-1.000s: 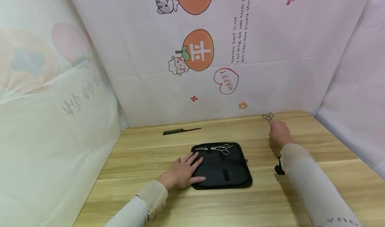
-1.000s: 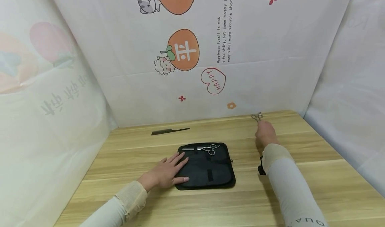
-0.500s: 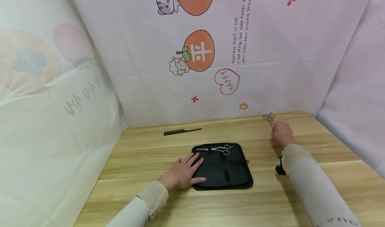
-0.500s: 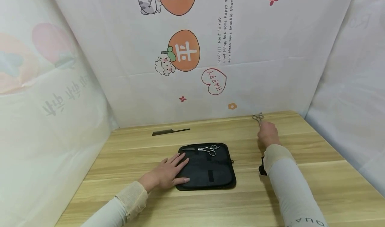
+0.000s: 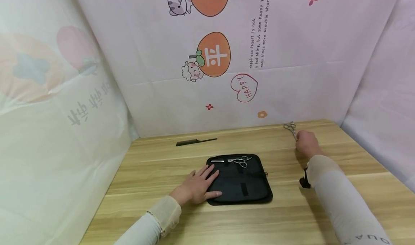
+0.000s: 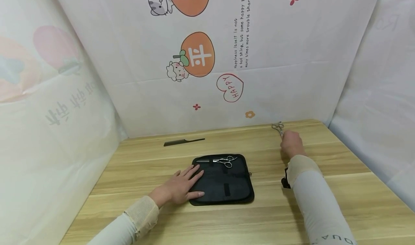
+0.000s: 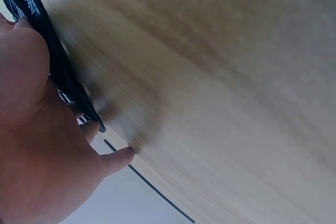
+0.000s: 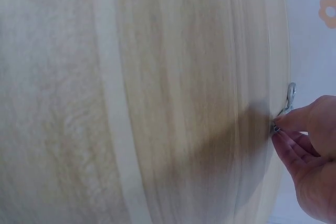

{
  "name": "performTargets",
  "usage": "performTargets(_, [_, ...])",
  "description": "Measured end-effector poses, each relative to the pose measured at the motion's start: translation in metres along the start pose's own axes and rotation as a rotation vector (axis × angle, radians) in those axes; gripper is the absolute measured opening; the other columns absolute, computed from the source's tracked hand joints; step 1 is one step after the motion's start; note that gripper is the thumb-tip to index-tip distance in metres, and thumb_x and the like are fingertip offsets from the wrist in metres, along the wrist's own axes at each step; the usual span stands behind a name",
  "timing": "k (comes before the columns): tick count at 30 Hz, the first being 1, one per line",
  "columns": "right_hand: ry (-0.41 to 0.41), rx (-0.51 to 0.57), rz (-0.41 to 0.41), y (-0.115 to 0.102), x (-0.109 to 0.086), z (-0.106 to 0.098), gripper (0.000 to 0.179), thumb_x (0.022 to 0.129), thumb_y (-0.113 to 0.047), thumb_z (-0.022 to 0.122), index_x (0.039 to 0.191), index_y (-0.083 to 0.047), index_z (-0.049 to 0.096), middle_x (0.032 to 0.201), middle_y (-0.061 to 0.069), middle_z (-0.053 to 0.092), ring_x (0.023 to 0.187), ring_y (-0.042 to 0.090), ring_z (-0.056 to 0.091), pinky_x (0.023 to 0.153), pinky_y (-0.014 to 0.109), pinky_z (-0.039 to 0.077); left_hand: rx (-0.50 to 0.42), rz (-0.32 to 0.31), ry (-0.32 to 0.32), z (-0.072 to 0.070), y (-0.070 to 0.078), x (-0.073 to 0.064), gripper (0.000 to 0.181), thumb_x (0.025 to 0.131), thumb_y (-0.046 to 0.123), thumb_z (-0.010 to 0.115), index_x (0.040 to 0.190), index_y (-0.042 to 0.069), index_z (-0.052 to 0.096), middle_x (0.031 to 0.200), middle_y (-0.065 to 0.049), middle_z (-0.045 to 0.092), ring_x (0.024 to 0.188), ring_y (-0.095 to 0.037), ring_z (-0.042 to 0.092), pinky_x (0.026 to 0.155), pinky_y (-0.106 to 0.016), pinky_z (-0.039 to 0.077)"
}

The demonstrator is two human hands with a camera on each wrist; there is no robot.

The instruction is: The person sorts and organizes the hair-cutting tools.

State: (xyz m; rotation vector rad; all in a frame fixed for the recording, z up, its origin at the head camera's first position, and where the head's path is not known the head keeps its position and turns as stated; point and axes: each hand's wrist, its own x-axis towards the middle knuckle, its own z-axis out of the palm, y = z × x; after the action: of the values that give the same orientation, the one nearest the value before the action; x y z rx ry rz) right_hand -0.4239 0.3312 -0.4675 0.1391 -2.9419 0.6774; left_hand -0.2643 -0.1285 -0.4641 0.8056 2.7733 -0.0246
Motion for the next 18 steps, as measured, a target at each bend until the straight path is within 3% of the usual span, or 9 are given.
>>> performTargets(10, [-0.068,-0.007,0.022,-0.004,-0.002,-0.006,0.008,0.083,0.004,0.061,0.086,0.009,0.056,0.080,0.023,0.058,0.077,0.039,0.056,0.069,0.051,0.049,-0.011,0.001,0.007,-0.003,0.002,-0.004,0.082,0.101,0.070,0.036,0.165,0.023,0.020,0.172,-0.006,0.011,0.157,-0.028,0.012,0.118,-0.062,0.027])
performTargets(18, [-0.085,-0.021,-0.003,-0.006,-0.008,-0.011,0.004,0.079,0.004,0.058,0.082,0.007,0.056,0.078,0.022,0.058,0.075,0.040,0.056,0.069,0.055,0.048,0.008,0.000,0.001,-0.004,0.002,-0.003,0.081,0.101,0.070,0.036,0.165,0.023,0.020,0.172,-0.006,0.011,0.157,-0.029,0.013,0.118,-0.061,0.027])
